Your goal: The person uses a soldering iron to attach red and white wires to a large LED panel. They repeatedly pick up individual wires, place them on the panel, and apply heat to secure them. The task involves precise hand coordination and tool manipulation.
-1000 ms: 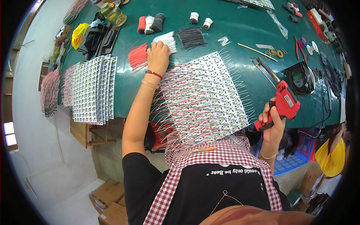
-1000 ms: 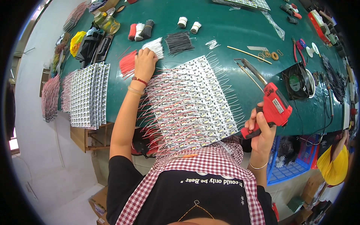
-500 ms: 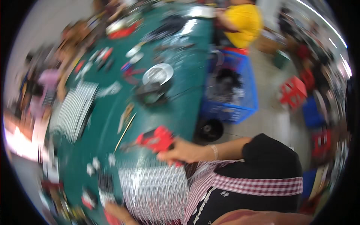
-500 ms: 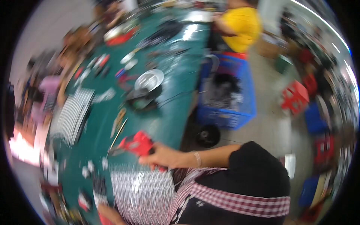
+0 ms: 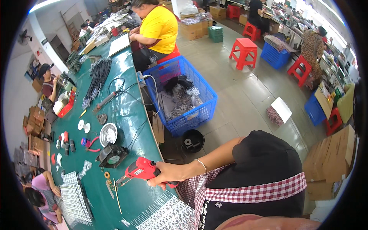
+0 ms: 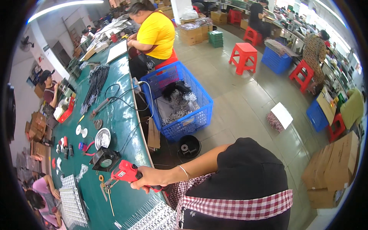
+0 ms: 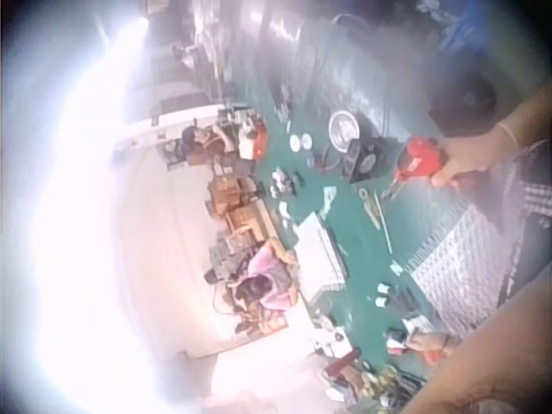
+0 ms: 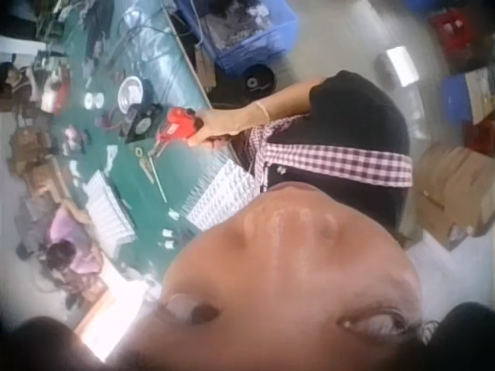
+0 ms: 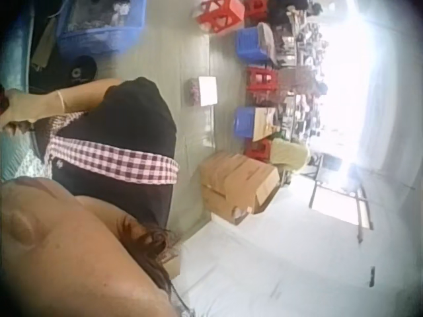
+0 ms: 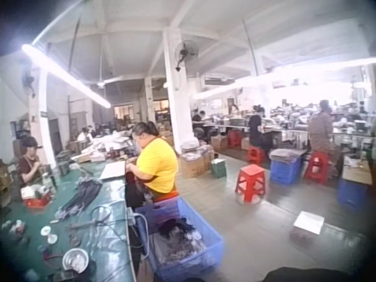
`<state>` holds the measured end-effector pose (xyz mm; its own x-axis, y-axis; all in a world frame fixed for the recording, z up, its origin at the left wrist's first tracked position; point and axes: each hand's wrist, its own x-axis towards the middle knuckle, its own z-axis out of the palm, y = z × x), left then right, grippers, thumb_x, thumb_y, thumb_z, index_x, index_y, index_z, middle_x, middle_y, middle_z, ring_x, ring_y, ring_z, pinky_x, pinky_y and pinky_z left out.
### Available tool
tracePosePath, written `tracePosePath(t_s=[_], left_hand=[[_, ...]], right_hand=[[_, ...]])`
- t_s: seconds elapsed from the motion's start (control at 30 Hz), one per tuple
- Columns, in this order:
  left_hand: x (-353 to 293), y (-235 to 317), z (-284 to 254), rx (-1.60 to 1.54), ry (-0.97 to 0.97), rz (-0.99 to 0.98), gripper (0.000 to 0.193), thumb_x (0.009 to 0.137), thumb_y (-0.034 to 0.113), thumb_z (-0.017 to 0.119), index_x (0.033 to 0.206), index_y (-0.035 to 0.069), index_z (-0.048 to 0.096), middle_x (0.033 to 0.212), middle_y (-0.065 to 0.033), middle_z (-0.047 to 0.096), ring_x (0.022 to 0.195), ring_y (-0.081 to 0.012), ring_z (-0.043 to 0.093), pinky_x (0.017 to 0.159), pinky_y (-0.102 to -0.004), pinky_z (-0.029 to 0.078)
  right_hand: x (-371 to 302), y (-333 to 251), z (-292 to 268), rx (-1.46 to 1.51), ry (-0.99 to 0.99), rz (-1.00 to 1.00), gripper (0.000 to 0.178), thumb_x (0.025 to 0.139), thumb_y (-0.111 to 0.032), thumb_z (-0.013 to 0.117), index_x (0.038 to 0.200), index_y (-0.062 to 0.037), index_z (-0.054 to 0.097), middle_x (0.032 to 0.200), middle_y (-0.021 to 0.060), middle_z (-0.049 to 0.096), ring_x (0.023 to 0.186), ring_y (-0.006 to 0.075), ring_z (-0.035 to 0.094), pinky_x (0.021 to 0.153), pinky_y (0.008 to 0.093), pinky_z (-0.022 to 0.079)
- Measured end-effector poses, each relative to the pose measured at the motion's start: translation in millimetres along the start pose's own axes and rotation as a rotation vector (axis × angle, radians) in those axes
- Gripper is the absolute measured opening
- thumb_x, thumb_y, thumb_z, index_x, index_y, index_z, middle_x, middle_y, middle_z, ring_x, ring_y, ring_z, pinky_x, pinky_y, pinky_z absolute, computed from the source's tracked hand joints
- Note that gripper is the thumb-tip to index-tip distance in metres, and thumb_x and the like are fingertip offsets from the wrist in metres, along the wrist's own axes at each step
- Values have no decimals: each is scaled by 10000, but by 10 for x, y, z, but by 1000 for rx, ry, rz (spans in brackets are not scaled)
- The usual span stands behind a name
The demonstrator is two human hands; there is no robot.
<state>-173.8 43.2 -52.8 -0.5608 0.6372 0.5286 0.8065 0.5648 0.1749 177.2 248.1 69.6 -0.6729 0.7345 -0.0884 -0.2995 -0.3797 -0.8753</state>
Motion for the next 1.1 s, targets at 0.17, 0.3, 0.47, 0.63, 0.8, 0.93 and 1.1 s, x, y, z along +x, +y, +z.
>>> tracePosePath(t_s=[0.17,0.3,0.47,0.63,0.8,0.93,1.1], left_hand=[[116,114,-1,-67,-38,5,239,940,192,519,1107,34,584,846,-148,641,748,-238,602,689,-371,495],[172,174,-28,-118,-61,-12,263,943,224,530,1135,51,581,847,-139,643,749,-223,604,692,-362,498],[205,276,-130,-246,-91,-70,296,948,264,544,1170,72,578,849,-127,647,751,-204,607,697,-351,502],[97,373,-514,-496,-151,-233,329,952,304,558,1205,94,574,851,-115,650,752,-185,610,701,-340,507],[-353,314,-1120,-829,-323,-593,365,956,344,572,1239,115,571,853,-103,653,753,-165,613,706,-329,511],[-613,1156,-1498,-911,-483,-221,228,980,254,545,995,76,687,872,-86,652,655,-134,553,557,-300,434],[-749,1898,-1510,-1113,-449,-329,199,959,20,449,845,-38,602,628,-74,613,539,-91,524,505,-226,393]], right_hand=[[-49,-9,-29,12,-1,-49,220,844,-218,678,873,-38,555,742,25,532,489,83,527,474,249,484],[-69,-50,24,-13,-10,-50,214,841,-206,675,871,-35,549,735,24,530,491,83,527,461,251,492],[-122,-147,108,-15,-28,-84,262,852,-271,693,847,-37,576,651,10,536,509,83,518,506,261,475],[-88,-185,205,-51,-108,-35,226,841,-204,683,887,-28,549,735,39,549,488,91,528,457,251,480],[-68,-132,502,-166,-227,75,269,835,-228,711,903,-26,547,740,39,578,508,106,546,469,250,454],[-51,220,707,-151,-336,87,323,814,-210,734,974,-15,532,753,37,592,569,104,564,501,265,465],[-111,281,866,-248,-481,113,314,808,-150,720,1010,2,534,723,39,586,626,112,579,552,277,491]])
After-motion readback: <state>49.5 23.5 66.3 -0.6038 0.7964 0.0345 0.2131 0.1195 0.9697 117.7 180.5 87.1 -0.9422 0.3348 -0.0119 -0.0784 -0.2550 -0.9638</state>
